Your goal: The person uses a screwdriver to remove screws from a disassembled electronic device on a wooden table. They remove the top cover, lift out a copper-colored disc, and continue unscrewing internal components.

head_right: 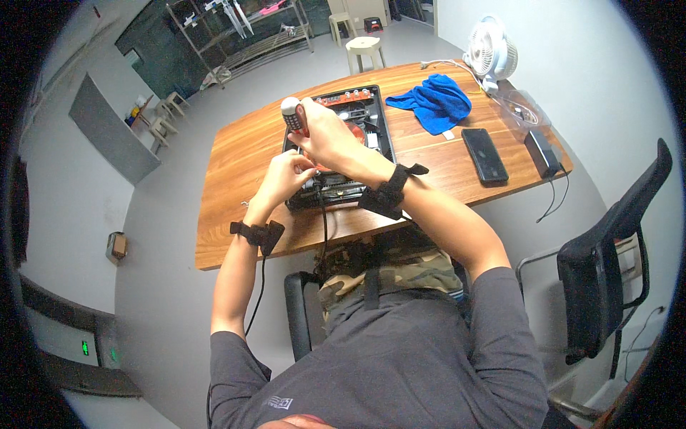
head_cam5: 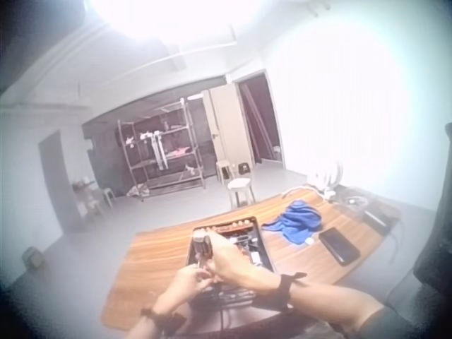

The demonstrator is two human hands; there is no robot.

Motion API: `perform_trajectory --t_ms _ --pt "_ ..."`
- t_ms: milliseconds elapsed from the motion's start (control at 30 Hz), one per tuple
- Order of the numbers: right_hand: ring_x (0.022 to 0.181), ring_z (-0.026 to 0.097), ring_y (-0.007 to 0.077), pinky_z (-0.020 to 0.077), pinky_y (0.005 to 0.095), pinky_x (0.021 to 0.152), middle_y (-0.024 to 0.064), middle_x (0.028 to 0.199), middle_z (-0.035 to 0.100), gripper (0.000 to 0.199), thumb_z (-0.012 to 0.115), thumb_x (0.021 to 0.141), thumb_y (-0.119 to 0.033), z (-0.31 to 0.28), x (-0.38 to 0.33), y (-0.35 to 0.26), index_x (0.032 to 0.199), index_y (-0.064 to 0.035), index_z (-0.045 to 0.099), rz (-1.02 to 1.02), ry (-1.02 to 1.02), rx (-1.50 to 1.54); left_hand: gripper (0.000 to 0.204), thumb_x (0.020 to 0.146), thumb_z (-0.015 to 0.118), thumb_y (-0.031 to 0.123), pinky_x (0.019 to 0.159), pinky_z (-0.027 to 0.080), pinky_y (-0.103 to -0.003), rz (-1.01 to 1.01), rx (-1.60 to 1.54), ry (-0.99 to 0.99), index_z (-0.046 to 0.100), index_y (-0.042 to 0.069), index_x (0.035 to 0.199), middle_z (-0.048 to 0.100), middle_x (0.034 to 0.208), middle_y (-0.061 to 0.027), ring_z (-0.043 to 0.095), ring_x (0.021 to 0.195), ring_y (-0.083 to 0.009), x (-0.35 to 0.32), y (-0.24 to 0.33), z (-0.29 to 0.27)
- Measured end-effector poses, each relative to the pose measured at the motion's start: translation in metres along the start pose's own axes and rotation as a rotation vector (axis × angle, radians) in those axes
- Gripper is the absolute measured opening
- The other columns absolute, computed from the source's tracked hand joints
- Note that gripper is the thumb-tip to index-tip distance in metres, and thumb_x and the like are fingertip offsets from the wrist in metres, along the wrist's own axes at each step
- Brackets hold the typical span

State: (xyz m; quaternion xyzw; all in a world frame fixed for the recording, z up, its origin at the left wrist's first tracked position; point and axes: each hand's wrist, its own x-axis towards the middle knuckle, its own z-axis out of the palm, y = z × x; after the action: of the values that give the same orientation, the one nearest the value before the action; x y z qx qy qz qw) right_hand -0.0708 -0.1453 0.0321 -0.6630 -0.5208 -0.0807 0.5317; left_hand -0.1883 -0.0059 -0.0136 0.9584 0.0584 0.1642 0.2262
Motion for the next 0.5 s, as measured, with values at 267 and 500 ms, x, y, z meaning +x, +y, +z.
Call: perform_trajectory --t_ms 267,500 --pt "0.085 0.071 0.0307 0.0565 0.0382 0.076 0.0167 0.089 0.069 0.041 0.081 0.086 -0.014 -0.005 -0.005 -0.003 0.113 0.0015 0.055 0.000 -0.036 -0.037 0.015 0.082 0.073 0.019 0.073 0.057 -0.041 -0.151 0.217 -0.082 0.075 0.005 0.079 0.074 0.079 -0.0144 0.073 0.078 -0.0315 0.011 0.015 0.007" --pt "0.080 0.069 0.0280 0.0545 0.0372 0.072 0.0155 0.087 0.067 0.039 0.082 0.085 -0.015 -0.011 -0.009 -0.010 0.106 0.0006 0.054 0.027 -0.067 -0.024 0.021 0.084 0.069 0.020 0.079 0.060 -0.047 -0.173 0.355 -0.096 0.073 0.000 0.092 0.073 0.085 -0.0225 0.074 0.087 -0.0377 0.025 0.011 0.017"
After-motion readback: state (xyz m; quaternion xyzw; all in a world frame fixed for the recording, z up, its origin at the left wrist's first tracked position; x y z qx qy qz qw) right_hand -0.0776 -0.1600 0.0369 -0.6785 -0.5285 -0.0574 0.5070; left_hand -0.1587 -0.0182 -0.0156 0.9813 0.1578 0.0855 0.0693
